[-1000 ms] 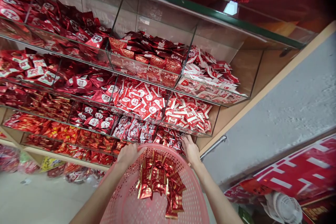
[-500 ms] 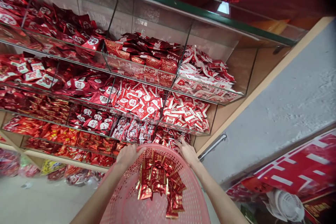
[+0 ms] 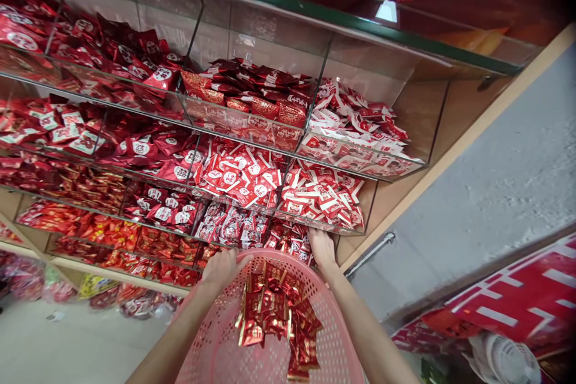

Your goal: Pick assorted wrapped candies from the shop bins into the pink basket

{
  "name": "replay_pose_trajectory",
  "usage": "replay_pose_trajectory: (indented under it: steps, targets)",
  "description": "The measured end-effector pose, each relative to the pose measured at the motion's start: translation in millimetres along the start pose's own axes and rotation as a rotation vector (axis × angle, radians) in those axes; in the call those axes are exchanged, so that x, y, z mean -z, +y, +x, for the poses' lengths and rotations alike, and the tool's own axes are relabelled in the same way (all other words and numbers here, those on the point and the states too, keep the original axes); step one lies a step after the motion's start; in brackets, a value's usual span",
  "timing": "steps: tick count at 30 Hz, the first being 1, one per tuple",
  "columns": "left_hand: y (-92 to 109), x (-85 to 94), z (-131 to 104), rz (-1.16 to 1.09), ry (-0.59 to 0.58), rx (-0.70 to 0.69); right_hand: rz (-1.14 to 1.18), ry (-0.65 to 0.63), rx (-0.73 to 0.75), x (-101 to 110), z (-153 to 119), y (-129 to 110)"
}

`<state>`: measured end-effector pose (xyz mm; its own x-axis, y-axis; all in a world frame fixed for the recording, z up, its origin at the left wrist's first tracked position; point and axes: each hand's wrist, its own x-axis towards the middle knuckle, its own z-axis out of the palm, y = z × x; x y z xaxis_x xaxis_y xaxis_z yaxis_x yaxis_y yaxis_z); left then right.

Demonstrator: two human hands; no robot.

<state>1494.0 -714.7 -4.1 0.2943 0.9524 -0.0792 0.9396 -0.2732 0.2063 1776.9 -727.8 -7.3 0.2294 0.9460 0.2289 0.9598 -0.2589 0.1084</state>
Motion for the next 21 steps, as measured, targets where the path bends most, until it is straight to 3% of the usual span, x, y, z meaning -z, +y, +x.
replay_pose_trajectory:
  steps: [8,14,21]
  targets:
    - [0,-0.7,1,0.037,0.024,-0.004,0.02,0.023,0.055,6,18,0]
    - [1,1.2,0,0.027,0.011,0.021,0.028,-0.012,0.114,5,5,4]
    - [1,1.8,0,0.071,0.048,-0.026,0.077,0.058,0.239,11,-11,9]
